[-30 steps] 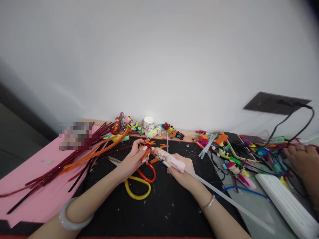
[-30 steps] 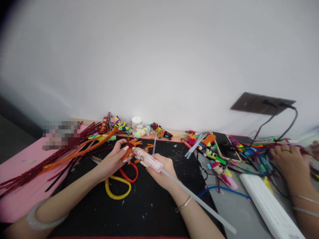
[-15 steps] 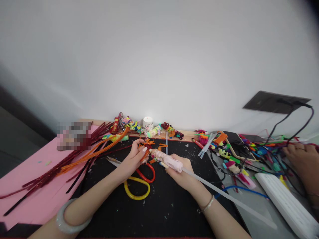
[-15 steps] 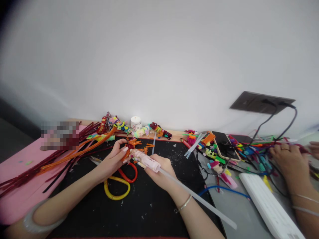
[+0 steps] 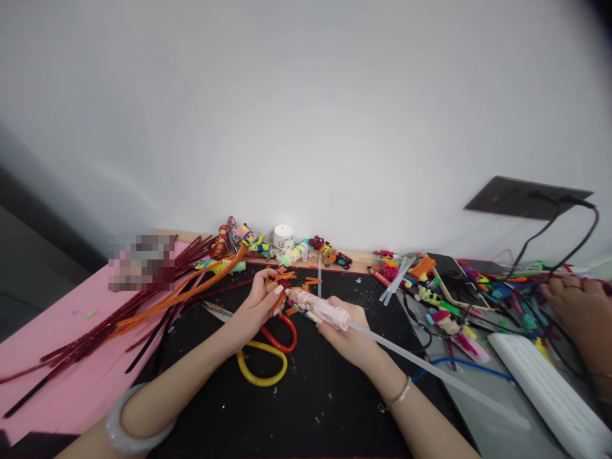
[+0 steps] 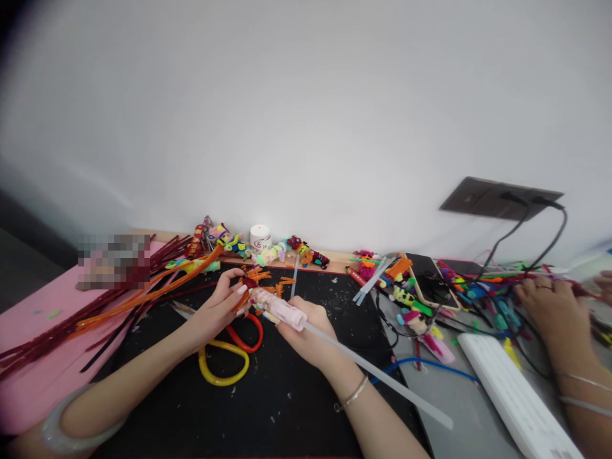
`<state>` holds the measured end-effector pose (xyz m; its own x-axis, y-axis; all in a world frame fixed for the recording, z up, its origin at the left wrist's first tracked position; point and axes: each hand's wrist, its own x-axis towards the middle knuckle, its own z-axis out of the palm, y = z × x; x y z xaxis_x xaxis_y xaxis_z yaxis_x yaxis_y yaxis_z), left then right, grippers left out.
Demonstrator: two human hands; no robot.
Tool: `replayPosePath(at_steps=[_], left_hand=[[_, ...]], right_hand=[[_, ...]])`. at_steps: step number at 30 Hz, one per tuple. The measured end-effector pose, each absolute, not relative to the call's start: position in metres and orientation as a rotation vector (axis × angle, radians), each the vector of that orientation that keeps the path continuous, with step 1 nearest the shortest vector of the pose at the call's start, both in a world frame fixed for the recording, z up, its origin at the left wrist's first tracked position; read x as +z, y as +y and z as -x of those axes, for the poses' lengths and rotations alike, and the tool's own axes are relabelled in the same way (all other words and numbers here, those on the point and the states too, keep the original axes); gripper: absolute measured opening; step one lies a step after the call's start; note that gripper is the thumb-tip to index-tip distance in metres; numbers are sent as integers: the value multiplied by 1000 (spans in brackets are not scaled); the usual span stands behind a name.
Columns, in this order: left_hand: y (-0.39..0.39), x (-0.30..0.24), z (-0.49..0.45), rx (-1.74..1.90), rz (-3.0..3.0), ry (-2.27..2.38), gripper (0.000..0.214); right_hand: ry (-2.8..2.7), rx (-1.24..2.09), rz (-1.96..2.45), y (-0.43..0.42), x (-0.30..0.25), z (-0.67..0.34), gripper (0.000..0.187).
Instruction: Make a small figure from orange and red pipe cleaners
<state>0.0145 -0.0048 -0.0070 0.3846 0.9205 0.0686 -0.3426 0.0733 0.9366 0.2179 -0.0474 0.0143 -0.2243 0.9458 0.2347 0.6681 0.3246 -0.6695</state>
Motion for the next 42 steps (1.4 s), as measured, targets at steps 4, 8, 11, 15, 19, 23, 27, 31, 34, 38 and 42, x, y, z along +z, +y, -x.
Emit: replayPosePath(at_steps=[4, 8, 11, 15, 19, 23, 27, 31, 34, 38, 42], left_hand=[[-3, -10, -14, 1089, -1136, 686, 33], [-2, -11, -12, 1105, -1186, 777, 34], [0, -12, -11, 1122, -1202, 820, 35], [0, -10, -10, 1137, -1146, 821, 36], [-2, -7, -11, 1110, -1056, 792, 36], [-3, -5, -11, 1108, -1032, 755, 36], [-3, -6, -11, 1101, -1044, 752, 35], [-2, -6, -10, 1104, -1047, 774, 36], [-3, -6, -10, 1109, -1050, 790, 36], [-4, -3, -11, 1113, -1032, 801, 36], [-3, 0, -10, 1100, -1044, 821, 34]], right_hand=[[-1993, 560, 1453, -48, 16, -218, 4], [-2022, 530, 1473, -49, 15, -218, 5], [-2019, 531, 1492, -48, 14, -218, 5], [-1973, 576, 1491, -47, 15, -218, 3], [-1914, 578, 1503, -46, 16, -218, 4], [-1886, 562, 1510, -45, 15, -219, 10], [-1855, 576, 1506, -45, 16, -219, 9], [-1836, 611, 1520, -45, 19, -218, 7], [-1815, 624, 1527, -46, 20, -218, 6], [-1817, 616, 1517, -46, 18, -218, 7], [-1811, 623, 1507, -45, 18, -218, 6]])
